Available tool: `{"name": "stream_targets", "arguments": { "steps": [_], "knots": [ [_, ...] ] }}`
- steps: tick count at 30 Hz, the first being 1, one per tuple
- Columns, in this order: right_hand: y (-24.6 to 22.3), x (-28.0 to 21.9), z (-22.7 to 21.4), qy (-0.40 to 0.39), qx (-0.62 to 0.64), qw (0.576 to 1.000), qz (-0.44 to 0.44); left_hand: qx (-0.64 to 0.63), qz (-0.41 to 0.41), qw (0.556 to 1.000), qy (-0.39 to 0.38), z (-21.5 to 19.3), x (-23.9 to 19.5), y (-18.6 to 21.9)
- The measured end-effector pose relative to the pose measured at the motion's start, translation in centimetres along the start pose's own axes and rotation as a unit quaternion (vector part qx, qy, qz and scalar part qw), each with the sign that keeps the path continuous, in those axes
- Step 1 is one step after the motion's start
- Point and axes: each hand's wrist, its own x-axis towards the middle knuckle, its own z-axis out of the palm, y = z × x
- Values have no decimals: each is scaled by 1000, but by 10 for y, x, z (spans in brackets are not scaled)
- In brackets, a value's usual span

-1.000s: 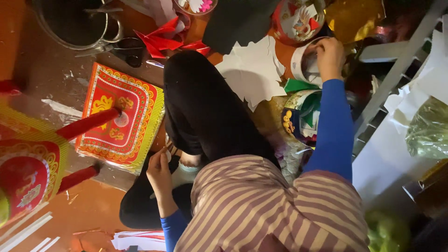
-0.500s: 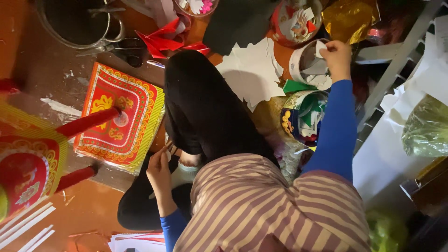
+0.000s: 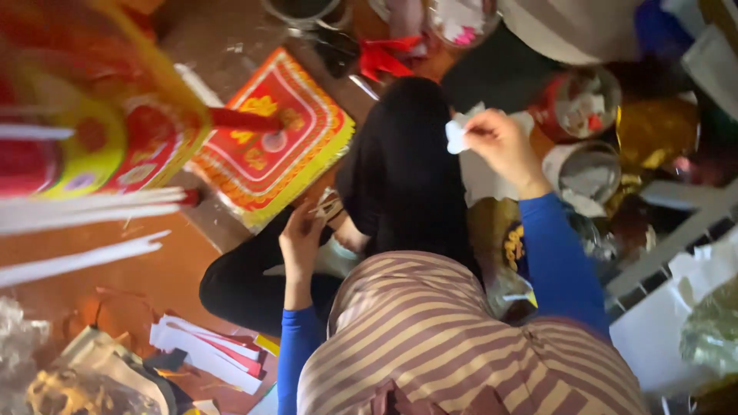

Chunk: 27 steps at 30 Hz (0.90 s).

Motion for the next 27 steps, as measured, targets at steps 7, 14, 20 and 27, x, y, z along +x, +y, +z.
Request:
{"name": "stream_targets", "arguments": {
  "steps": [7, 14, 20, 27],
  "knots": [
    [-24, 16, 68, 3, -273, 960, -57, -42, -29, 998, 34, -23, 2, -47],
    [-29, 4, 85, 74, -348, 926, -123, -15, -51, 998, 40, -48, 27, -103],
    [-45, -1, 76, 65, -346, 935, -33, -65, -65, 994, 64, -53, 36, -131],
    [-96, 2, 79, 80, -340, 936, -48, -267, -63, 959, 65, -59, 22, -92]
  ]
}}
